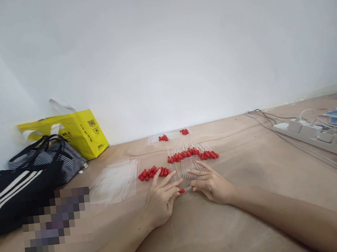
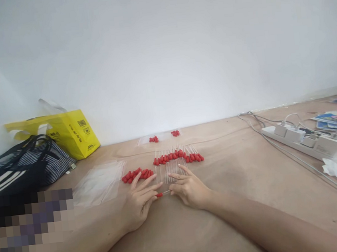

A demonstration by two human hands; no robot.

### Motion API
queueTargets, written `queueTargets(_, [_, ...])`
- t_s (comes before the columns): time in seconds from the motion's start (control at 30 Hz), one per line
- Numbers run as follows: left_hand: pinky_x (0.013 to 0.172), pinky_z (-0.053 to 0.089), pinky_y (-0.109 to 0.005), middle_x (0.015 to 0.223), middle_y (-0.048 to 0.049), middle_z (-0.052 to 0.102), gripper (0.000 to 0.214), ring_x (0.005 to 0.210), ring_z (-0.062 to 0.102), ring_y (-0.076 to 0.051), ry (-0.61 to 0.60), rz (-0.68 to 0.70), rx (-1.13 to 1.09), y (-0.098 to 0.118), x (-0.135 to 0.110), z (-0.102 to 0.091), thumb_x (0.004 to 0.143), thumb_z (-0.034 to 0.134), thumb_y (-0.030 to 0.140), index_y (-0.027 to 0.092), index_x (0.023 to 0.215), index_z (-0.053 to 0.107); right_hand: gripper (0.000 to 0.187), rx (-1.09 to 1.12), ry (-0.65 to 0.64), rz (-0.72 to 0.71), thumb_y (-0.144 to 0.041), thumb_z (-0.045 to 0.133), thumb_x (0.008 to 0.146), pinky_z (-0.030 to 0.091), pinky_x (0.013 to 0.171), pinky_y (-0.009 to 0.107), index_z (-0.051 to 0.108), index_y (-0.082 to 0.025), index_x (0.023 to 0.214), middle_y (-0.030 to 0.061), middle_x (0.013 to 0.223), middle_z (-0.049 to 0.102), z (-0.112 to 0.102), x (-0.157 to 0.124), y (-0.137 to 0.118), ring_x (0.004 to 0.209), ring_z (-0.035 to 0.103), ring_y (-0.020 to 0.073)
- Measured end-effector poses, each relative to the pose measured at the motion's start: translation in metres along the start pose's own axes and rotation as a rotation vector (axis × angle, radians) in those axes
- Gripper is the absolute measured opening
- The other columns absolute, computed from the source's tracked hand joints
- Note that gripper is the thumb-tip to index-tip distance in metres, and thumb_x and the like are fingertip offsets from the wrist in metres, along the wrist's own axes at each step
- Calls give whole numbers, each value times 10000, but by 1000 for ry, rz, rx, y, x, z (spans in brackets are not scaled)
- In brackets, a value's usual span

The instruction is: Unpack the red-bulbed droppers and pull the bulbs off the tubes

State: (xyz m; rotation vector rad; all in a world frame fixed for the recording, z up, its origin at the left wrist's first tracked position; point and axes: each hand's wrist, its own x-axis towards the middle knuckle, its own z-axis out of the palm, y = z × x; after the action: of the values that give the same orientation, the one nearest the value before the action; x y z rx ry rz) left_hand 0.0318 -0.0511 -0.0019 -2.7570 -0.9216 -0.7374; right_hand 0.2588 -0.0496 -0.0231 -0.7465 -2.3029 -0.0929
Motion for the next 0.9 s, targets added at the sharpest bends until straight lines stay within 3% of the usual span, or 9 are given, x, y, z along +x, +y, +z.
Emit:
queueTargets(0.13, [971,212,-515,1056,-32,620,206,1123,446,-230,29,-63,45,-11,-6,-4,825,401,176,216,800,602,229,-66,57,153,-215,379,861,318,900,414,607,-201,852,46,784,652,-7,-6,10,933,561,185])
queueTargets(0.23, [837,392,-386,953,-54,612,185,969,516,-202,75,-88,-8,-14,-8,-4,829,416,218,213,834,601,263,-86,66,244,-272,364,870,412,703,321,611,-205,929,51,699,601,-5,-6,14,705,549,160])
queueTargets(0.3, [720,441,-299,834,-55,563,196,822,530,-163,130,-123,-61,-13,-8,-2,835,408,228,201,870,599,293,-64,100,289,-248,329,874,424,630,277,582,-193,1011,56,714,550,0,-5,18,663,517,147])
queueTargets(0.37, [673,448,-262,786,-46,506,216,753,517,-141,186,-164,-92,-12,-7,0,841,390,223,186,920,587,316,-55,153,328,-196,308,865,435,622,263,541,-169,1077,62,748,499,6,-3,24,673,499,145])
queueTargets(0.5, [724,448,-280,842,-51,483,264,782,516,-142,237,-272,-101,-16,-4,-2,839,360,200,172,1014,555,317,-101,178,361,-115,326,821,445,668,295,531,-144,1061,62,761,450,12,2,37,702,472,160])
queueTargets(0.6, [728,453,-292,842,-53,501,277,793,527,-153,220,-406,-100,-26,-1,-11,822,359,210,171,1013,555,286,-131,152,378,-70,336,789,438,685,310,565,-143,944,67,767,447,17,8,43,708,460,166])
queueTargets(0.73, [606,459,-263,785,-31,554,272,656,543,-138,167,-597,-123,-42,9,-26,763,433,248,164,1006,522,257,-203,94,421,-11,348,738,425,670,288,568,-139,774,64,756,428,24,14,46,688,445,156])
queueTargets(0.9, [605,437,-238,791,-8,603,213,620,559,-118,5,-750,-106,-58,33,-32,712,503,283,169,891,493,216,-251,38,465,16,376,684,411,666,260,522,-143,690,64,777,417,30,22,44,704,443,149])
